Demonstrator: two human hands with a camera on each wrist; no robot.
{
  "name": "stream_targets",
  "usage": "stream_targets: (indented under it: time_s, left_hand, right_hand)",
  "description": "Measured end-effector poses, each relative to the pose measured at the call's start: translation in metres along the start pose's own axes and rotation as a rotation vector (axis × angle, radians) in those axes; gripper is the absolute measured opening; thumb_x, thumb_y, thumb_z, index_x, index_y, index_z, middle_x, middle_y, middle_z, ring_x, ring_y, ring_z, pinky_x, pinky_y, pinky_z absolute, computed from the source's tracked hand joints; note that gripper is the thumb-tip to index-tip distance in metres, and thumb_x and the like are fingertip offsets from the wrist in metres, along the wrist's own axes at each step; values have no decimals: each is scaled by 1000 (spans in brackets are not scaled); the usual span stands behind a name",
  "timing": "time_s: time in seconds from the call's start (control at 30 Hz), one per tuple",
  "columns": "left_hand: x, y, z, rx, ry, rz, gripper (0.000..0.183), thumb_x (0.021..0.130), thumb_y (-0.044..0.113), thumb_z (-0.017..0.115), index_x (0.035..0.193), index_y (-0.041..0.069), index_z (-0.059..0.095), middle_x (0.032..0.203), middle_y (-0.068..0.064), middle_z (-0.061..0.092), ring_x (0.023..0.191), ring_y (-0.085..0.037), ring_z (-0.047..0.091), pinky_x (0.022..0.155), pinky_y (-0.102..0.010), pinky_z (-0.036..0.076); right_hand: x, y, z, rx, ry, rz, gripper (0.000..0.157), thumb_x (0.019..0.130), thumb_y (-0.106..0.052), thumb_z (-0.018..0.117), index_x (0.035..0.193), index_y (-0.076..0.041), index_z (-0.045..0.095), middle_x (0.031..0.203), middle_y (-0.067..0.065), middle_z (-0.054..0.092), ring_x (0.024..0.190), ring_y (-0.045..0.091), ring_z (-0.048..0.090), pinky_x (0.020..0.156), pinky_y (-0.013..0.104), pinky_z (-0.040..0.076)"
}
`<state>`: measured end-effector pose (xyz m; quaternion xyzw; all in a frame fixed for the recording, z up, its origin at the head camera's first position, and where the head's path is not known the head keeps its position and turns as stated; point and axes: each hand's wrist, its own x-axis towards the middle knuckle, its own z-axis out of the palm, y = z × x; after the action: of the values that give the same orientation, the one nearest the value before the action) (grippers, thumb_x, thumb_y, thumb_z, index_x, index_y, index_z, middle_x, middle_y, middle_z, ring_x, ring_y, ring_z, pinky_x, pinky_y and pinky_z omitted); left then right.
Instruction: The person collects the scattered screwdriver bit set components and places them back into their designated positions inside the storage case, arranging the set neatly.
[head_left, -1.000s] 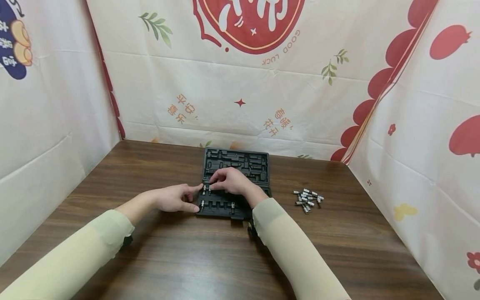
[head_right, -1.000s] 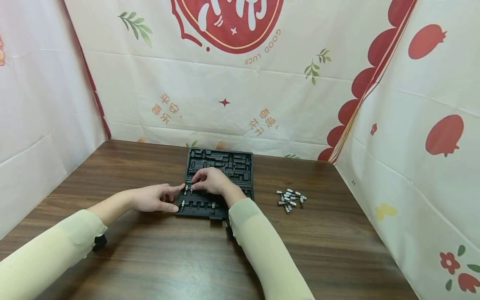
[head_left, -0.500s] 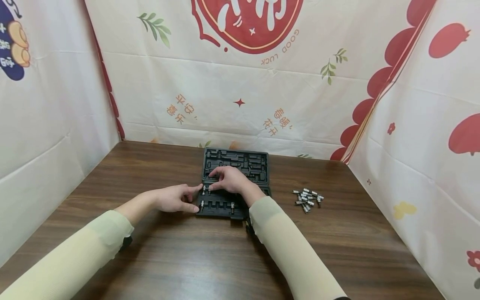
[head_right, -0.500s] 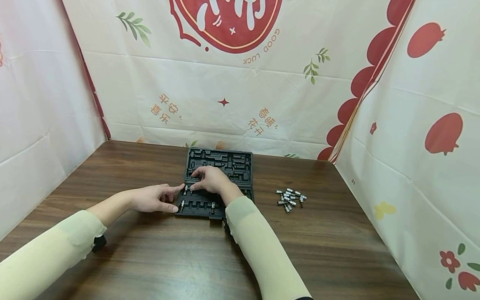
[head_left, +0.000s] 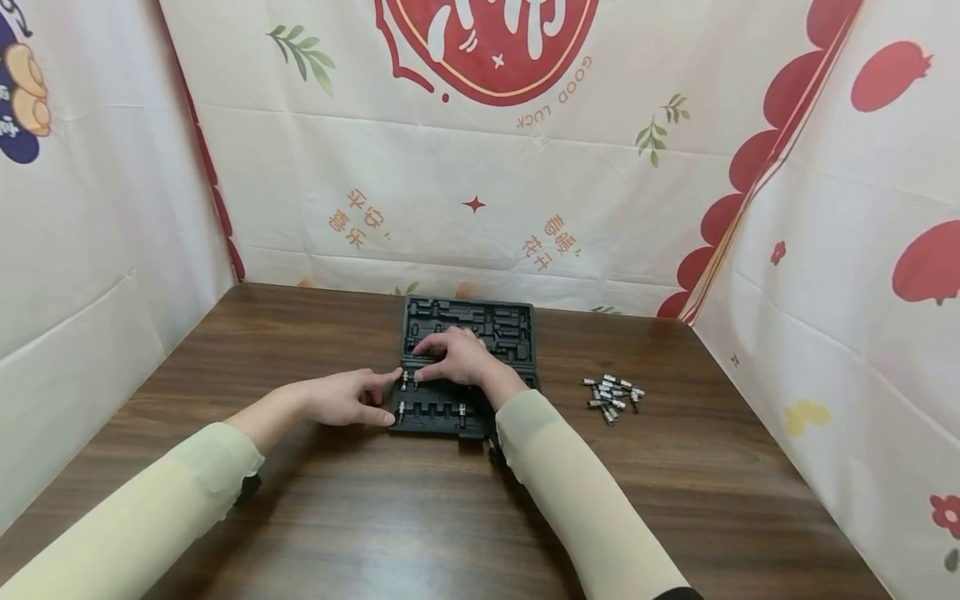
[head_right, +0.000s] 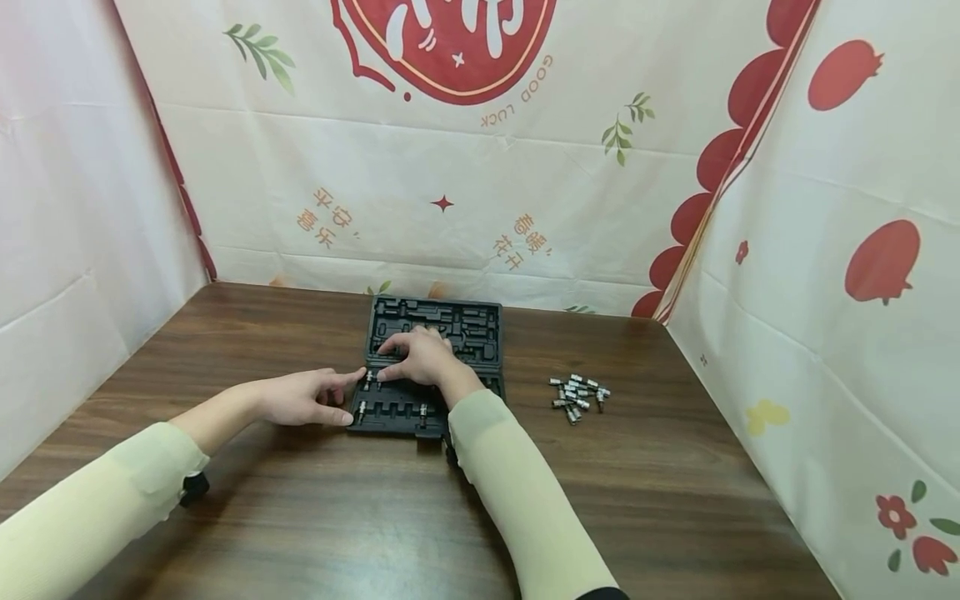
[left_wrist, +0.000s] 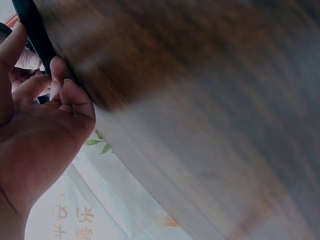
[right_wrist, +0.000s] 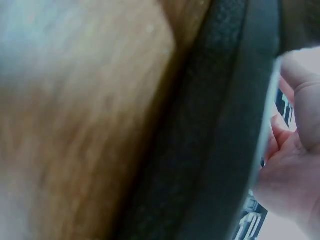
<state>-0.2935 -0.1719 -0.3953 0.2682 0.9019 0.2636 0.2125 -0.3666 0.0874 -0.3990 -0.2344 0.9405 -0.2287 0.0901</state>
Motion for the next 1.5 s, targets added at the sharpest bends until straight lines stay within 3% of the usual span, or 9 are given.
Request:
stream_targets:
  time_s: [0.2, 0.7, 1.0, 1.1, 1.33, 1.5]
  left_hand:
    - [0, 1, 0, 2, 9, 2, 88, 105, 44, 75, 174, 9, 31, 127, -15, 63, 102, -22, 58, 89, -38, 48]
    - [0, -2, 3, -13, 8, -2, 89, 105, 45, 75, 174, 9, 31, 127, -13, 63, 105, -22, 59, 93, -40, 49]
    - [-1, -1, 2, -30, 2, -1, 91, 104, 44, 76, 174, 9, 29, 126, -15, 62, 102, -23, 57, 89, -38, 48]
    - [0, -1, 2, -28, -2, -7, 91, 105, 44, 76, 174, 9, 30, 127, -15, 62, 104, -23, 58, 90, -39, 48]
    - [-1, 0, 1, -33, -5, -10, 91, 105, 43, 76, 174, 8, 30, 128, -16, 63, 105, -23, 58, 90, -39, 48]
    - [1, 2, 0, -22, -2, -14, 90, 104, 45, 76, 174, 11, 31, 129, -16, 62, 104, -23, 58, 89, -39, 48]
  right_hand:
    - [-1, -3, -1, 2, -8, 24, 43, 98, -50, 84, 138, -37, 73, 135, 5, 60, 136, 34, 47, 123, 67, 31]
    - [-1, -11, 0, -14, -23, 64, 42, 97, -48, 84, 137, -38, 73, 134, 5, 59, 135, 34, 47, 123, 66, 31]
    - [0, -15, -2, -30, -17, 93, 40, 96, -45, 86, 134, -38, 74, 128, 3, 60, 128, 32, 49, 122, 67, 32]
    - [0, -17, -3, -22, -17, 104, 39, 96, -43, 87, 133, -37, 74, 132, 6, 60, 134, 35, 49, 125, 69, 29]
    - [1, -23, -3, 2, -17, 132, 38, 96, -40, 88, 131, -35, 76, 160, 11, 52, 154, 42, 38, 129, 72, 20]
    - [0, -20, -4, 15, -1, 152, 35, 95, -39, 89, 128, -36, 77, 148, 8, 57, 143, 38, 45, 127, 70, 24]
